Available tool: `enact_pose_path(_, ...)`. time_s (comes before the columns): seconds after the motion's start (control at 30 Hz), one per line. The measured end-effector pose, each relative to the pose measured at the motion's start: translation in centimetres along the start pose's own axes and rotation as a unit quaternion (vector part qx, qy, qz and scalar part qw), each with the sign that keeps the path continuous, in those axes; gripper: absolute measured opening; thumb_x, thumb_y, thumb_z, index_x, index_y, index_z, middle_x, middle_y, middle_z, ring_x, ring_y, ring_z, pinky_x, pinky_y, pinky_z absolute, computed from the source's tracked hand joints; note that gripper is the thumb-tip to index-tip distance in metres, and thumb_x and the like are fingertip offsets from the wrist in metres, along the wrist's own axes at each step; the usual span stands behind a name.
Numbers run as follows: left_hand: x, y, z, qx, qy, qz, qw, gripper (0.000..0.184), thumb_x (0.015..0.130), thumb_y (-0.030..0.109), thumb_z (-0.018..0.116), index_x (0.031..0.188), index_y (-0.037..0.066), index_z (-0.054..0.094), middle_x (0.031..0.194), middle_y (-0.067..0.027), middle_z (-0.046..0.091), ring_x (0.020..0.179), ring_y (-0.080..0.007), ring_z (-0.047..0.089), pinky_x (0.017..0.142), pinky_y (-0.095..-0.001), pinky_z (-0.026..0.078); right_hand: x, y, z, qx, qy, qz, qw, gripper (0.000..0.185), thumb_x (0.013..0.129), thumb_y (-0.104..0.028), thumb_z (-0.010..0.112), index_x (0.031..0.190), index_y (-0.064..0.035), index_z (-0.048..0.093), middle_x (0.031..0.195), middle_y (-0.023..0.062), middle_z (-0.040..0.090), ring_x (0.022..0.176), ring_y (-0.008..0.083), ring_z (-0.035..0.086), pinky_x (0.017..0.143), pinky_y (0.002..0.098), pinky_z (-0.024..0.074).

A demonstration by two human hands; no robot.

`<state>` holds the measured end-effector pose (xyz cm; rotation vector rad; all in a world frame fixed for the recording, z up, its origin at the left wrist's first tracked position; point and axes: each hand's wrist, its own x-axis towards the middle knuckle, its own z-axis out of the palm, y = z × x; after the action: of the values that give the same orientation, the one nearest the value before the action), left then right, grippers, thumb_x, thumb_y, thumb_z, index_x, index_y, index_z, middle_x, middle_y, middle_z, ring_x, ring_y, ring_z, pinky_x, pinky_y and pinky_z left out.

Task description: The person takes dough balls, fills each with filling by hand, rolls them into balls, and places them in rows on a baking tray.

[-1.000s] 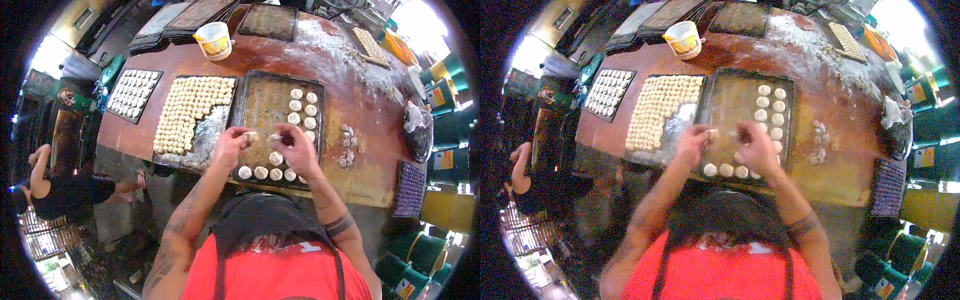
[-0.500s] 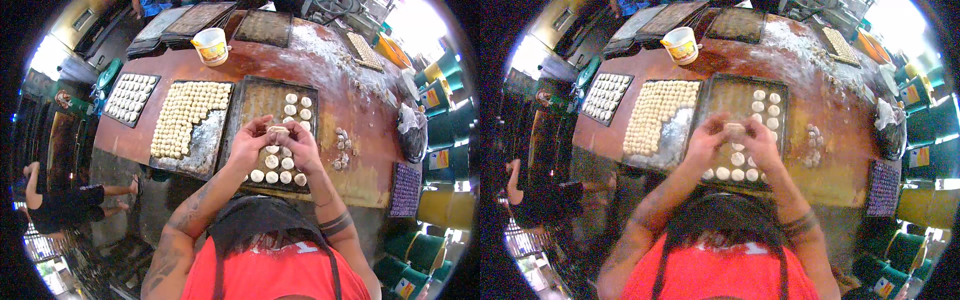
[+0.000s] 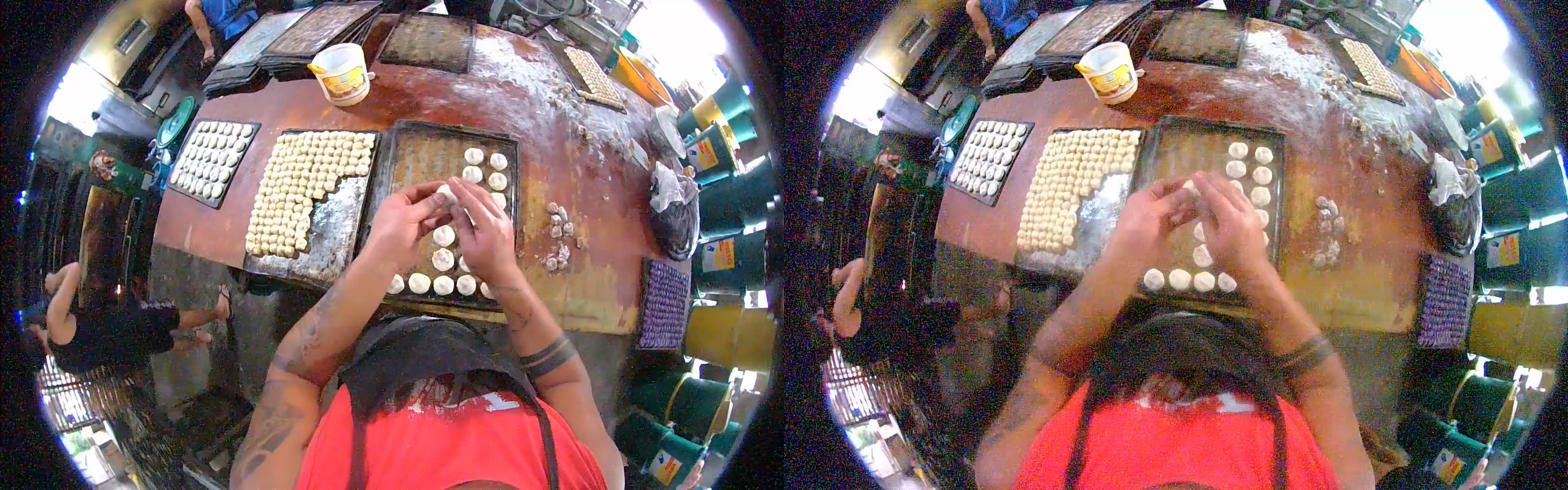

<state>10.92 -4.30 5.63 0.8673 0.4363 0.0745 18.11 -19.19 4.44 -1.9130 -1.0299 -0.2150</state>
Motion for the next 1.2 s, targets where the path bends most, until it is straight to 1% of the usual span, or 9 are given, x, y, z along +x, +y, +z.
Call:
enact_pose_path(0.27,-0.2,-3.8,0.2,-0.103,-0.134,-0.042,0.985,0.037,0.084,0.010,0.077,0.118,0.005,0.063,0.111,-0.0055,0.066,0.104,-0.0203,0.064,0.090,-0.0351,0.051,1.7,1.0,-1.6,0.142,-0.172,-0.028,0.974,0.042,0.069,0.001,0.081,0.105,-0.0068,0.061,0.117,0.0114,0.067,0.105,0.0256,0.065,0.091,0.0369,0.0519)
enact_pose_path(0.4,0.5,-5.8,-0.1,-0.137,-0.086,-0.067,0.985,0.037,0.084,0.018,0.080,0.115,0.007,0.065,0.104,-0.0045,0.068,0.096,-0.0185,0.065,0.082,-0.0330,0.052,-1.0,2.9,0.9,0.166,-0.065,0.121,0.976,0.037,0.073,0.002,0.078,0.105,-0.0055,0.061,0.106,0.0093,0.068,0.103,0.0196,0.064,0.088,0.0341,0.0521)
enact_pose_path(0.47,1.1,-5.4,-0.6,-0.091,-0.031,-0.070,0.993,0.037,0.084,0.017,0.080,0.116,0.006,0.065,0.102,-0.0049,0.069,0.091,-0.0184,0.066,0.079,-0.0327,0.053,-1.9,2.8,2.3,0.214,-0.044,0.190,0.957,0.037,0.075,0.000,0.078,0.107,-0.0047,0.061,0.105,0.0080,0.067,0.102,0.0166,0.063,0.088,0.0334,0.0521)
enact_pose_path(0.6,1.2,-5.1,-1.0,0.283,0.137,0.173,0.933,0.029,0.091,0.007,0.068,0.117,-0.003,0.065,0.104,-0.0102,0.072,0.089,-0.0181,0.069,0.078,-0.0314,0.055,-2.5,5.1,3.4,0.310,-0.021,0.319,0.896,0.044,0.083,-0.010,0.077,0.121,0.0007,0.059,0.103,0.0063,0.068,0.098,0.0115,0.063,0.085,0.0295,0.0524)
enact_pose_path(0.7,0.9,-7.5,-2.2,0.470,0.105,0.137,0.866,0.057,0.089,0.015,0.067,0.139,-0.004,0.047,0.115,-0.0244,0.067,0.103,-0.0314,0.068,0.093,-0.0389,0.051,-1.4,6.4,3.1,0.174,-0.091,0.349,0.916,0.036,0.086,-0.014,0.074,0.116,0.0005,0.063,0.101,0.0090,0.069,0.095,0.0133,0.064,0.083,0.0296,0.0523)
enact_pose_path(0.8,0.9,-8.4,-3.8,0.511,0.099,0.101,0.848,0.081,0.084,0.025,0.073,0.149,-0.002,0.033,0.133,-0.0282,0.056,0.126,-0.0383,0.054,0.107,-0.0421,0.041,-1.5,9.7,6.0,0.031,-0.080,0.272,0.958,0.030,0.086,-0.014,0.068,0.112,-0.0005,0.065,0.090,0.0138,0.072,0.085,0.0298,0.070,0.082,0.0362,0.0544)
enact_pose_path(0.97,-0.7,-8.3,-8.6,0.526,0.092,0.125,0.836,0.065,0.086,0.020,0.072,0.142,0.000,0.045,0.136,-0.0216,0.056,0.132,-0.0299,0.050,0.107,-0.0387,0.041,-2.2,9.1,7.1,-0.211,-0.155,0.149,0.954,0.025,0.083,-0.017,0.061,0.105,-0.0070,0.068,0.121,0.0132,0.060,0.124,0.0369,0.048,0.101,0.0512,0.0413)
enact_pose_path(1.1,-2.0,-8.1,-9.7,0.416,0.102,0.039,0.903,0.036,0.090,0.012,0.069,0.123,0.001,0.059,0.114,-0.0086,0.066,0.102,-0.0169,0.062,0.091,-0.0325,0.050,-6.5,10.6,9.3,-0.266,-0.126,-0.073,0.953,0.030,0.082,-0.021,0.061,0.107,-0.0068,0.066,0.111,0.0142,0.064,0.112,0.0372,0.056,0.092,0.0491,0.0468)
enact_pose_path(1.2,-3.6,-7.4,-9.3,0.422,0.030,-0.039,0.905,0.035,0.090,0.015,0.069,0.121,0.002,0.061,0.107,-0.0070,0.069,0.093,-0.0164,0.064,0.084,-0.0323,0.052,-3.6,14.1,5.0,-0.153,-0.205,0.056,0.965,0.035,0.082,-0.020,0.063,0.113,-0.0056,0.064,0.109,0.0148,0.067,0.105,0.0334,0.062,0.088,0.0445,0.0502)
